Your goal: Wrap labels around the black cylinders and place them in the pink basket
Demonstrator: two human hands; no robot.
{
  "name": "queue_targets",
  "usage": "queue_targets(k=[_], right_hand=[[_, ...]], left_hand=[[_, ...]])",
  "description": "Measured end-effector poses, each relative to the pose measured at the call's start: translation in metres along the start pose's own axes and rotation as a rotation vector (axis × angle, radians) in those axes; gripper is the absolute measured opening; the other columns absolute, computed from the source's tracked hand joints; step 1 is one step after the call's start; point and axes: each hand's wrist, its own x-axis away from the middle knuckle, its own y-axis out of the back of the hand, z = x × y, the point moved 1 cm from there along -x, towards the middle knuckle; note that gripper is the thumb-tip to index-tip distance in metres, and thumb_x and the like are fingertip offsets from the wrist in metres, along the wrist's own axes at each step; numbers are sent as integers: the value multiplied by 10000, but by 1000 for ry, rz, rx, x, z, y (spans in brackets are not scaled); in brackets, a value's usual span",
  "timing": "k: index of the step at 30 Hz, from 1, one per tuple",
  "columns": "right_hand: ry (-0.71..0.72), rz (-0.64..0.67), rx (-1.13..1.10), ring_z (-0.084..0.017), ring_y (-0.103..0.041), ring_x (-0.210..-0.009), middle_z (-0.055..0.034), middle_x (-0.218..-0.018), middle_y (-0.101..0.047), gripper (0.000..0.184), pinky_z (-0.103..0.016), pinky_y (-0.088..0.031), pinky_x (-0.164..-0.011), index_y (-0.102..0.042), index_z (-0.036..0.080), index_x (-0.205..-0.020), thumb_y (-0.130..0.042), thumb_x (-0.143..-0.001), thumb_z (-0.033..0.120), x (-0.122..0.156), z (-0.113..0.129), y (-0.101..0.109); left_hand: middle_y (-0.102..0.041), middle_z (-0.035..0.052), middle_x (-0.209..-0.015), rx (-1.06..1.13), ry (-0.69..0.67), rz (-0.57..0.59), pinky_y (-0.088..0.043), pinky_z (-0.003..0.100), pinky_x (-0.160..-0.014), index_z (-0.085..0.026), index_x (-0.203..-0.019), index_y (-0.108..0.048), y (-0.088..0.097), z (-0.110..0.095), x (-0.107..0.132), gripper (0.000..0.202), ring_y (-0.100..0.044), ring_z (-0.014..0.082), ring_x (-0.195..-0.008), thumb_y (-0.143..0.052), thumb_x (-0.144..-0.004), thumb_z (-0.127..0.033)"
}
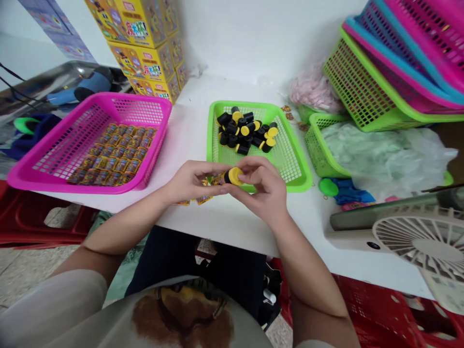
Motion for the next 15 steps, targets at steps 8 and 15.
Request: queue_targets(k=[8, 15], right_hand=[[126, 12, 75, -214, -717, -999, -43, -1140, -696, 320, -424, -652, -825, -568, 282, -919, -811, -925, 489, 11, -15, -14], [389, -11, 514, -278, -695, -1189, -62, -1291, -677, 698, -489, -612, -995, -486, 389, -1491, -822, -889, 281, 16, -3, -23]], left_hand=[[-719, 85, -1409, 61, -109, -224, -650, 322, -964, -309, -1521, -449, -11, 22, 4, 883, -799, 237, -1164, -924, -807, -520], [-764, -16, -1118, 362, -90, -140, -610, 245, -844, -362, -1578, -263, -8, 16, -3, 1044, -784, 121, -907, -949, -799, -476]])
